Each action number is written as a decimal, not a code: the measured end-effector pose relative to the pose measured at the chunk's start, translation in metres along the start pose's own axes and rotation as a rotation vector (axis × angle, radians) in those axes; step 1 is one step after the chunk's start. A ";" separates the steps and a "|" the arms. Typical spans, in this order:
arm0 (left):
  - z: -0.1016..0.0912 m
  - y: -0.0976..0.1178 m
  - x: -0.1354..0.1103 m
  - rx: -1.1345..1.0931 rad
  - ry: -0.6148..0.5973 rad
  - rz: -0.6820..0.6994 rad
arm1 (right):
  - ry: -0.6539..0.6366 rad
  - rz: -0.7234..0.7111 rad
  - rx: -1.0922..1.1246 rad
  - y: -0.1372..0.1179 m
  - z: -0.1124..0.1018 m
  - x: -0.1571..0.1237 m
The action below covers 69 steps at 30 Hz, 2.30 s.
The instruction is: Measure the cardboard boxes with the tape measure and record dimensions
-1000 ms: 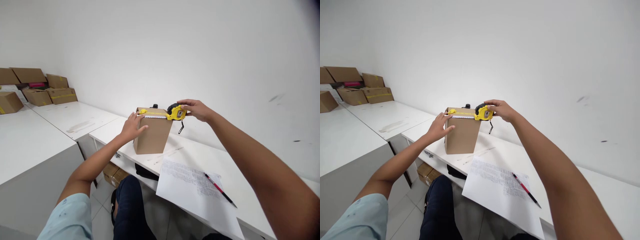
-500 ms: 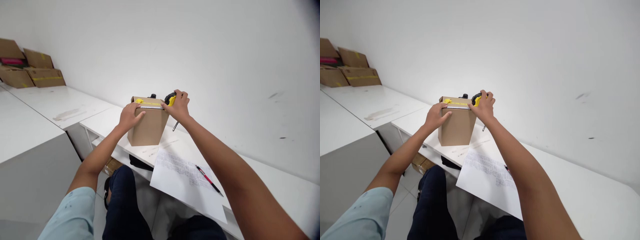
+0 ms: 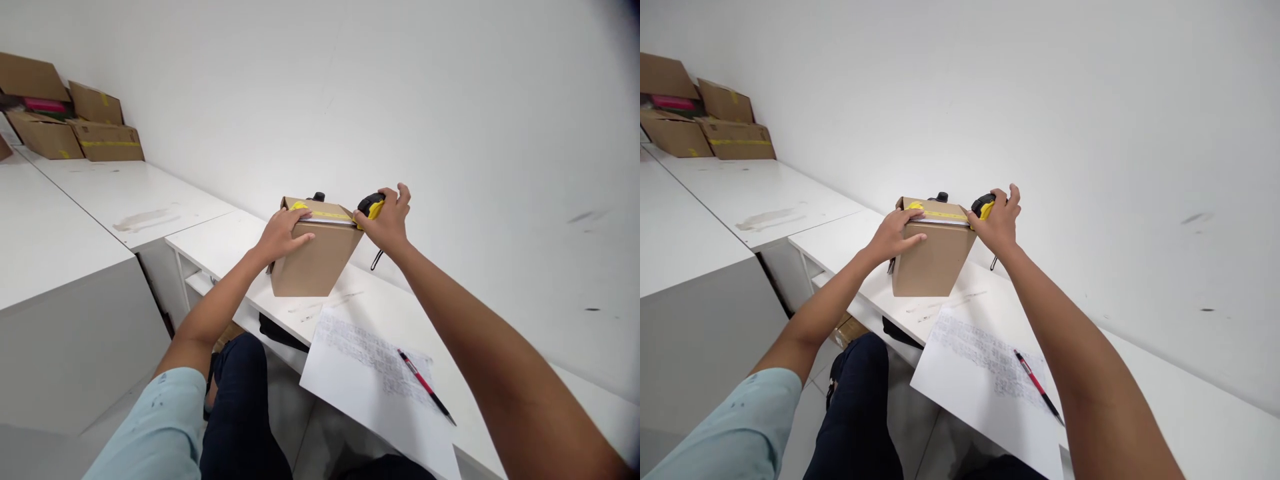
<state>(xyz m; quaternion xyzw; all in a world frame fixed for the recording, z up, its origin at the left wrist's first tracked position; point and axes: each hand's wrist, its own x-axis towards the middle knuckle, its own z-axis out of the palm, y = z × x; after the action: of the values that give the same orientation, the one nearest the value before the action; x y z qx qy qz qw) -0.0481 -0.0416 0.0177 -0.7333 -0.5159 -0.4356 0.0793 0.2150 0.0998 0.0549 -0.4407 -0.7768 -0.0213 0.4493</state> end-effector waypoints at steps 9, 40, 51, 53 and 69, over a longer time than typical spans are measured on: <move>0.027 -0.003 -0.002 0.046 0.226 -0.054 | 0.021 -0.048 -0.024 0.020 0.006 0.002; 0.047 -0.016 0.003 -0.021 0.305 -0.092 | 0.023 0.161 -0.096 -0.004 0.005 0.003; 0.033 0.002 -0.009 0.012 0.122 -0.050 | 0.036 0.314 -0.172 -0.040 -0.049 0.061; 0.029 0.027 -0.011 0.156 0.067 -0.101 | -0.043 0.370 -0.215 -0.040 -0.042 0.061; 0.017 0.001 0.128 0.257 -0.188 -0.477 | -0.093 0.286 -0.266 -0.004 -0.010 0.052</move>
<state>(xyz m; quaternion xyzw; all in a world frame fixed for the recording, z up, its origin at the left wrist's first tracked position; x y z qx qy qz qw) -0.0265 0.0553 0.1001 -0.6123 -0.7299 -0.3033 0.0186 0.2084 0.1276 0.0993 -0.6025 -0.7165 -0.0394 0.3493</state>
